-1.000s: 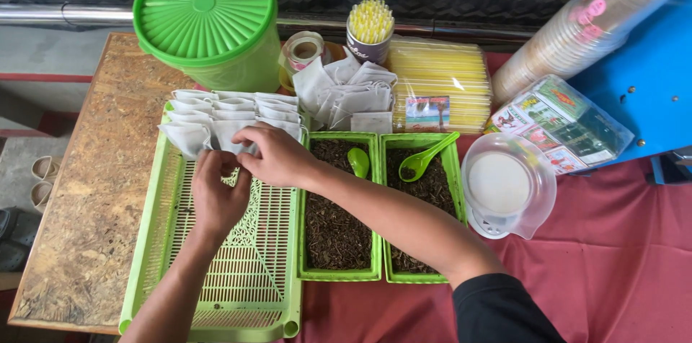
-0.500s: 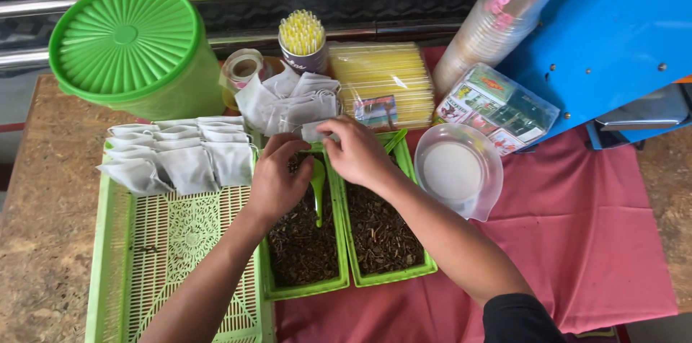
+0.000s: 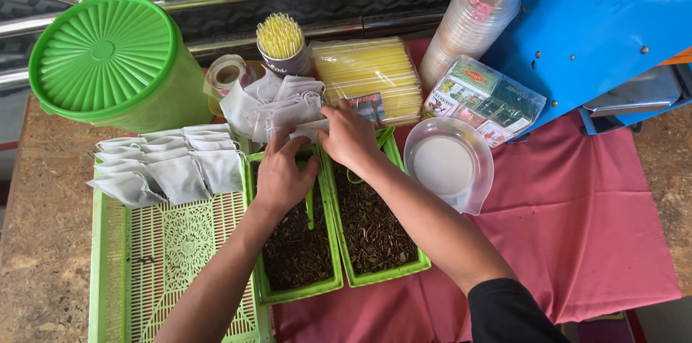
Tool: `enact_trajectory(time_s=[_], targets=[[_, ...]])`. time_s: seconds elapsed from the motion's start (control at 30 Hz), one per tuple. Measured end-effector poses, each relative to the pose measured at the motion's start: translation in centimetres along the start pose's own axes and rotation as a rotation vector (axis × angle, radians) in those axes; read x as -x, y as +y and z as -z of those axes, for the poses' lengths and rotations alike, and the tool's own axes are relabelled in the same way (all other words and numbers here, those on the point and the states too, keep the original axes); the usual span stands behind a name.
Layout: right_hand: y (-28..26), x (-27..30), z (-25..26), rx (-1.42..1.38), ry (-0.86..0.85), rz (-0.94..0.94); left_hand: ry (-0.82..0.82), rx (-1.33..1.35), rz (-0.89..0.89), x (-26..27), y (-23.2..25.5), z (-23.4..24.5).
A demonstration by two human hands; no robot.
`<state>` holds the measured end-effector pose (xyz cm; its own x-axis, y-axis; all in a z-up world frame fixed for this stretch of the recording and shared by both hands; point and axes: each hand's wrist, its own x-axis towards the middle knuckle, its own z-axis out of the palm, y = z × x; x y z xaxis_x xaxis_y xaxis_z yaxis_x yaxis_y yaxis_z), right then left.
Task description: Filling small filter bags with dried tea leaves using a plastic spoon
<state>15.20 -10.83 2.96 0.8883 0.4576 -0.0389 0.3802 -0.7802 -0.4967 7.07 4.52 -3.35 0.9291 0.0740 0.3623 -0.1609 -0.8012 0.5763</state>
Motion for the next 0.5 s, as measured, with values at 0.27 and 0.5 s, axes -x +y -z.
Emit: enact_trajectory(time_s=[0.27,0.5], targets=[[1.5,-0.6,-2.2,-0.037,0.052,0.014,-0.01,-0.025,0.0,0.4,-0.3,-0.3],[0.1,1.5,2.4,-0.235,0.115,0.112,0.1,0.041,-0.02,0.4,0.7,1.4]])
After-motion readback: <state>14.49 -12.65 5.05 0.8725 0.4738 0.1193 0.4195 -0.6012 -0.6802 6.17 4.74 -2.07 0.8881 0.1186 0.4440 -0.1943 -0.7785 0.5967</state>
